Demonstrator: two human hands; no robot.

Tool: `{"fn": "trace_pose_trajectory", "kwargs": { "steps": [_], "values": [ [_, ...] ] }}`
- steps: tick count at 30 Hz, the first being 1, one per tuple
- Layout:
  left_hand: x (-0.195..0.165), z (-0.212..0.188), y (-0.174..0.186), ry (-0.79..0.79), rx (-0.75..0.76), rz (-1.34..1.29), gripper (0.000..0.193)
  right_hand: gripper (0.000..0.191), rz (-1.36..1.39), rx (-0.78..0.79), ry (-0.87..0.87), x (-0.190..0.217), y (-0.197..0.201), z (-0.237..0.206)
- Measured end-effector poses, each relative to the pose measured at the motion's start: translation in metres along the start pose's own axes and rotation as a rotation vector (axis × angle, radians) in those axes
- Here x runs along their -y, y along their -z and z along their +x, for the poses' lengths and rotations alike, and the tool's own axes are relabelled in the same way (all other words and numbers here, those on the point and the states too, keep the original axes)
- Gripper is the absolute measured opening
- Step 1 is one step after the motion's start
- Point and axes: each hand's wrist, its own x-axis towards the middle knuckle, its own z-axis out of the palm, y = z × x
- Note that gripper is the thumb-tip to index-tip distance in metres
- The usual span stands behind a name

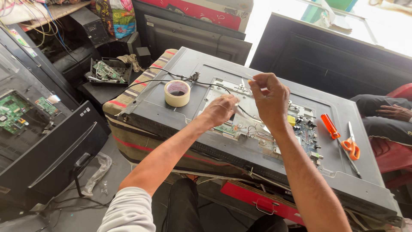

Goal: The person uses a screwdriver to work on screws along the back edge of a television lying face-down on a bench. They then pull tape from a roll, press it onto a cable on the main board, arrange wires on the board, take a small component from a drawer, and handle the component against the board.

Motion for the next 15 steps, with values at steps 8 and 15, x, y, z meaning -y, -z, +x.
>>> {"fn": "trace_pose_trajectory", "kwargs": {
  "steps": [8,15],
  "values": [
    [0.018,-0.007,-0.008,-0.282,0.137,0.247,0.007,0.013,0.324,0.002,-0.247,-0.030,-0.029,0.001],
    [0.023,-0.007,-0.001,-0.314,0.356,0.285,0.010,0.018,0.451,-0.029,-0.409,-0.060,-0.052,-0.008]
  ]
}}
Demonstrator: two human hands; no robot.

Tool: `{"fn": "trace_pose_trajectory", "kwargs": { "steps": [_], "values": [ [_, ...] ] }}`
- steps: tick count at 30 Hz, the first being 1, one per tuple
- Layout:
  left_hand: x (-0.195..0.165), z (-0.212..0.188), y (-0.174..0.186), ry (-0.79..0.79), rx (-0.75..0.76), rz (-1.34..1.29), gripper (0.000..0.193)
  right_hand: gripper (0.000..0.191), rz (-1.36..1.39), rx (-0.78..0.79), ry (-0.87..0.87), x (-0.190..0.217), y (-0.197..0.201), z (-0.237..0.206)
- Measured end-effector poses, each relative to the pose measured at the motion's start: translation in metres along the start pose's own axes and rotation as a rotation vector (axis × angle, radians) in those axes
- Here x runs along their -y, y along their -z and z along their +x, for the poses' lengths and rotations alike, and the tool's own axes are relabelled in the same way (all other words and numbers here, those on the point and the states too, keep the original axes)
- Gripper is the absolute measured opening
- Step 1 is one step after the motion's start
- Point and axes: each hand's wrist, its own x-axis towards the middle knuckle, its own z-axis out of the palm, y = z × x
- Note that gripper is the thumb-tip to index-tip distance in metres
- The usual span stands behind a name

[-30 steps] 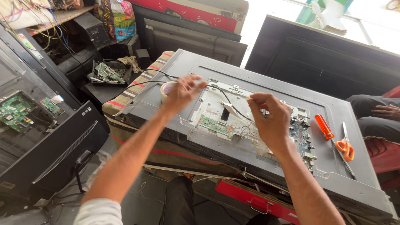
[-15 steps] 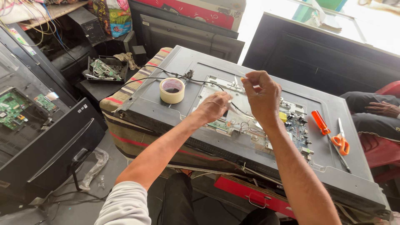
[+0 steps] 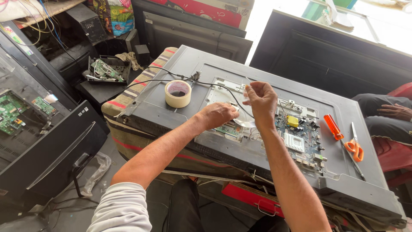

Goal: The person uses a screwdriver to work on screws along the back edge of a television lying face-down on a bench. They then pull tape from a roll, press it onto a cable on the main board, arrange wires on the board, take a small component from a drawer, and handle the component against the board.

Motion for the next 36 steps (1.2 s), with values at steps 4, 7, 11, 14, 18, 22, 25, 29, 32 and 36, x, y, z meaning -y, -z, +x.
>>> {"fn": "trace_pose_trajectory", "kwargs": {
  "steps": [4,7,11,14,18,22,25,29,32,36],
  "values": [
    [0.000,-0.001,0.008,0.054,0.044,-0.157,0.007,0.022,-0.034,-0.025,0.015,-0.014,0.000,0.001],
    [0.001,-0.005,0.016,0.205,0.156,-0.362,0.002,0.025,-0.118,-0.050,0.046,-0.024,-0.002,0.001],
    [0.001,-0.010,0.021,0.424,0.245,-0.552,0.012,0.029,-0.306,-0.077,0.153,-0.034,-0.005,-0.003],
    [-0.001,-0.012,0.019,0.165,-0.120,-0.567,0.028,0.030,-0.325,-0.073,0.171,-0.037,-0.005,-0.006],
    [0.001,-0.006,0.012,0.160,-0.098,-0.344,0.012,0.028,-0.254,-0.081,0.147,-0.034,0.001,-0.006],
    [0.005,0.002,0.001,0.017,-0.135,-0.022,0.002,0.027,-0.161,-0.105,0.127,-0.029,0.007,-0.005],
    [0.003,0.006,-0.007,-0.036,-0.039,0.089,0.007,0.029,-0.100,-0.111,0.088,-0.029,0.008,-0.006],
    [0.004,0.005,-0.008,-0.099,-0.046,0.046,0.008,0.031,-0.073,-0.123,0.022,-0.034,0.003,-0.009],
    [0.007,-0.003,-0.002,0.086,0.106,-0.272,0.012,0.034,-0.057,-0.125,-0.008,-0.038,0.001,-0.009],
    [0.011,-0.006,0.001,0.445,0.372,-0.539,0.026,0.037,-0.116,-0.084,0.006,-0.044,-0.003,-0.010]
  ]
}}
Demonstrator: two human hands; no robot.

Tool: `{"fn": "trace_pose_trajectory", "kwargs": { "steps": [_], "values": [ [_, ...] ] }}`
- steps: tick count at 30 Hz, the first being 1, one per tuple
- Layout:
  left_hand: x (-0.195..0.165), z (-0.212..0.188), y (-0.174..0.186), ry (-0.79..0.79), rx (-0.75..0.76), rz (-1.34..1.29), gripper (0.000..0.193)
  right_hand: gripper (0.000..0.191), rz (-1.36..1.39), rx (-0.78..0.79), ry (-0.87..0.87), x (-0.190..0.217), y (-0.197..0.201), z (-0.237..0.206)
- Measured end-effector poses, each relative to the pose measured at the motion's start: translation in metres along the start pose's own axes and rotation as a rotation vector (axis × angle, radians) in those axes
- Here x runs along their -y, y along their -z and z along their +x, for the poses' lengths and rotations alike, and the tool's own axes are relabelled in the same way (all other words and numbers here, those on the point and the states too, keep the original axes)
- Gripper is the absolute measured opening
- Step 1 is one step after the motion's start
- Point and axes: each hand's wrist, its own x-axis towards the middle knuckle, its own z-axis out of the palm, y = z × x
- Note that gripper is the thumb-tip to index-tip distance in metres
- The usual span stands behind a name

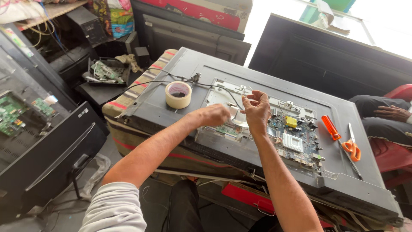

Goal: The person uses a screwdriver to work on screws along the back edge of a television lying face-down on a bench. They then pull tape from a roll, press it onto a cable on the main board, arrange wires on the board, take a small component from a drawer, and handle the component against the board.

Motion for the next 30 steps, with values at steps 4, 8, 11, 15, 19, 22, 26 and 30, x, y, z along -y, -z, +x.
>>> {"fn": "trace_pose_trajectory", "kwargs": {
  "steps": [4,8,11,15,19,22,26,30],
  "values": [
    [0.007,0.008,0.003,-0.025,-0.071,-0.361,0.045,0.037,-0.076,0.003,0.031,-0.004,-0.002,0.000],
    [0.010,0.017,0.006,0.155,0.009,-0.472,0.079,0.039,-0.119,-0.014,0.062,-0.004,-0.004,0.001],
    [0.006,0.022,0.006,0.151,0.015,-0.468,0.095,0.041,-0.178,-0.025,0.108,-0.004,-0.006,0.000],
    [0.006,0.022,0.004,0.159,0.051,-0.322,0.065,0.041,-0.217,-0.034,0.134,-0.004,-0.009,0.000],
    [0.018,0.025,-0.001,0.108,0.038,-0.421,0.038,0.042,-0.224,-0.032,0.110,-0.007,-0.006,0.000],
    [0.030,0.032,-0.004,0.050,0.023,-0.468,0.030,0.041,-0.202,-0.044,0.093,-0.010,0.000,-0.003],
    [0.042,0.040,-0.007,0.033,0.008,-0.453,0.026,0.037,-0.265,-0.074,0.025,-0.014,0.010,-0.005],
    [0.049,0.039,-0.012,0.035,-0.011,-0.573,0.021,0.037,-0.316,-0.068,-0.048,-0.020,0.015,-0.008]
  ]
}}
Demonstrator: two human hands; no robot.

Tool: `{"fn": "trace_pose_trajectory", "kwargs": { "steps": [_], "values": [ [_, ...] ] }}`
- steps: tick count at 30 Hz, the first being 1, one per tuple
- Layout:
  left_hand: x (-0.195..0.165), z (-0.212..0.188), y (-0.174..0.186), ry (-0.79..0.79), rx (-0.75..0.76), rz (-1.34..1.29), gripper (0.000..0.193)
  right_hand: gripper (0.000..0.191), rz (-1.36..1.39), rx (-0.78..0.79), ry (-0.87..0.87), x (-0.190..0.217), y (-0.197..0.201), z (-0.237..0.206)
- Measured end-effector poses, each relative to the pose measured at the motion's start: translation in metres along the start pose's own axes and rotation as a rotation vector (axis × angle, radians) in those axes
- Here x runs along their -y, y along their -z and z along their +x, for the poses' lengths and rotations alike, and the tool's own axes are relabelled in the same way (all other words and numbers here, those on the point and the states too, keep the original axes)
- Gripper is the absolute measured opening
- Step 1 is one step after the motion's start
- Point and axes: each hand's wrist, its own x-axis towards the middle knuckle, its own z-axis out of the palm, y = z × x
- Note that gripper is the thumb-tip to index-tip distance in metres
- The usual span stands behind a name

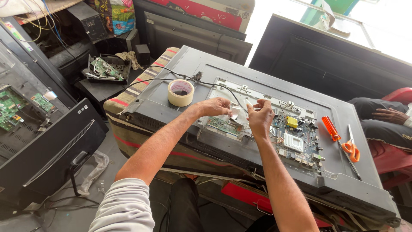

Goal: The person uses a screwdriver to work on screws along the back edge of a television lying face-down on a bench. They then pull tape from a roll, press it onto a cable on the main board, arrange wires on the board, take a small component from a drawer, and handle the component against the board.

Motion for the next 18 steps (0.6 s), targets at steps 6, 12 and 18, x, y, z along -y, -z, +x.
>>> {"fn": "trace_pose_trajectory", "kwargs": {
  "steps": [6,12,18],
  "values": [
    [0.005,0.004,-0.001,-0.068,0.010,-0.184,0.015,0.054,-0.380,-0.015,0.273,-0.005,0.003,-0.003],
    [-0.001,0.003,0.000,-0.002,-0.030,-0.074,0.017,0.047,0.229,0.185,-0.306,0.014,-0.013,-0.028],
    [-0.008,-0.007,0.006,0.006,0.006,-0.125,0.024,0.041,0.255,0.128,-0.297,0.009,-0.019,-0.030]
  ]
}}
